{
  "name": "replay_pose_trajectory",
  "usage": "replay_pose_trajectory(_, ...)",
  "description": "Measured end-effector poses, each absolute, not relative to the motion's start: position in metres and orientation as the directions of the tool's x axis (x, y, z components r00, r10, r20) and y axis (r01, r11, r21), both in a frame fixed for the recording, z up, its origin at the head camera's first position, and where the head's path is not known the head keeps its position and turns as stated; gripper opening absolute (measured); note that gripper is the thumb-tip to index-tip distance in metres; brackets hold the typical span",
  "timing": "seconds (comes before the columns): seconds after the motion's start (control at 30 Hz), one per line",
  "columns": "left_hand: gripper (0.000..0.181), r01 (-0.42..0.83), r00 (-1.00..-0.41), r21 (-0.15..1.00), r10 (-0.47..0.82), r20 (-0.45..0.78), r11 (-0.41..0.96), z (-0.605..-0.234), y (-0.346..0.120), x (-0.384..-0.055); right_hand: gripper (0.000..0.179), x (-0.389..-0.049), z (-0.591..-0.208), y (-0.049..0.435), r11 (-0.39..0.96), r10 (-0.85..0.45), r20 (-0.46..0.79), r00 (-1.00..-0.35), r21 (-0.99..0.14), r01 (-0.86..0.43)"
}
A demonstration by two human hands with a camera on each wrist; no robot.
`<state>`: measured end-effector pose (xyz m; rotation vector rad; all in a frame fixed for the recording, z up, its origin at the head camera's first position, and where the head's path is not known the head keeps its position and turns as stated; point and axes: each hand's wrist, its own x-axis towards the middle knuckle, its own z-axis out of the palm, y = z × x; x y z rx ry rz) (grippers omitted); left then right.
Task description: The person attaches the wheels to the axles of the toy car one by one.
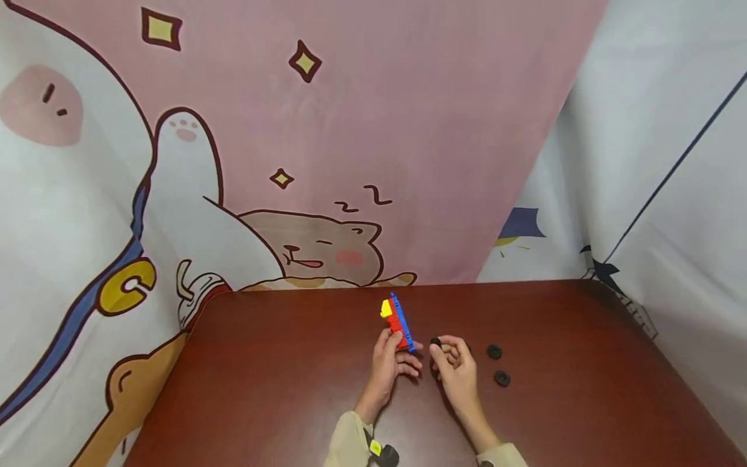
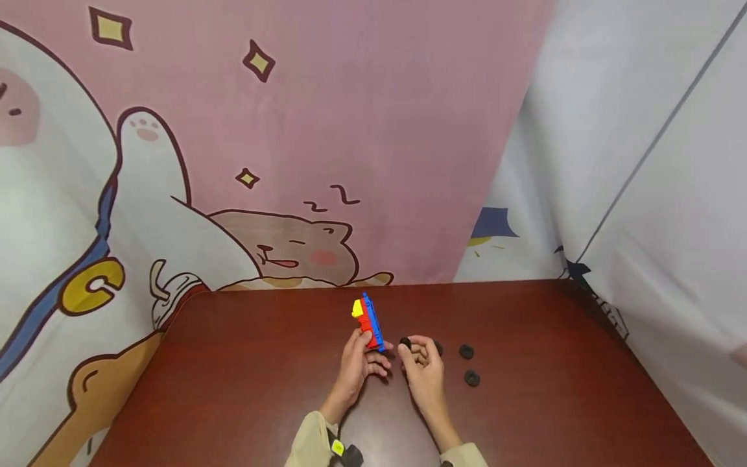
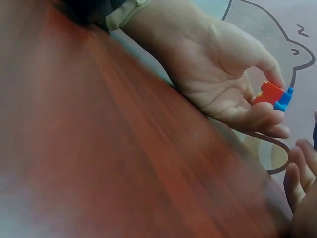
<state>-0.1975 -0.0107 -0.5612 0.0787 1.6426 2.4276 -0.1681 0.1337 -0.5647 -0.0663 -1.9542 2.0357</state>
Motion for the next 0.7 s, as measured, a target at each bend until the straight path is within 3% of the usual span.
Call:
replay_pose_trajectory(0.33, 0.031, -0.103, -0.979, 0.933, 0.199, -0.034, -0.345, -0.5563, -0.0128, -0.2024, 0.031, -0.1789, -0.5618, 0.1272, -0.071, 0.099, 0.346, -0.933, -0.933, -0.353)
replay_pose_trajectory(0.7, 0.037, -0.103, -0.97, 0.955, 0.242, -0.034, -0.277, -0.5585, -0.0075, -0.1996, 0.034, -0.1704, -0.5623, 0.1294, -0.065, 0.08, 0.388, -0.918, -0.917, -0.394)
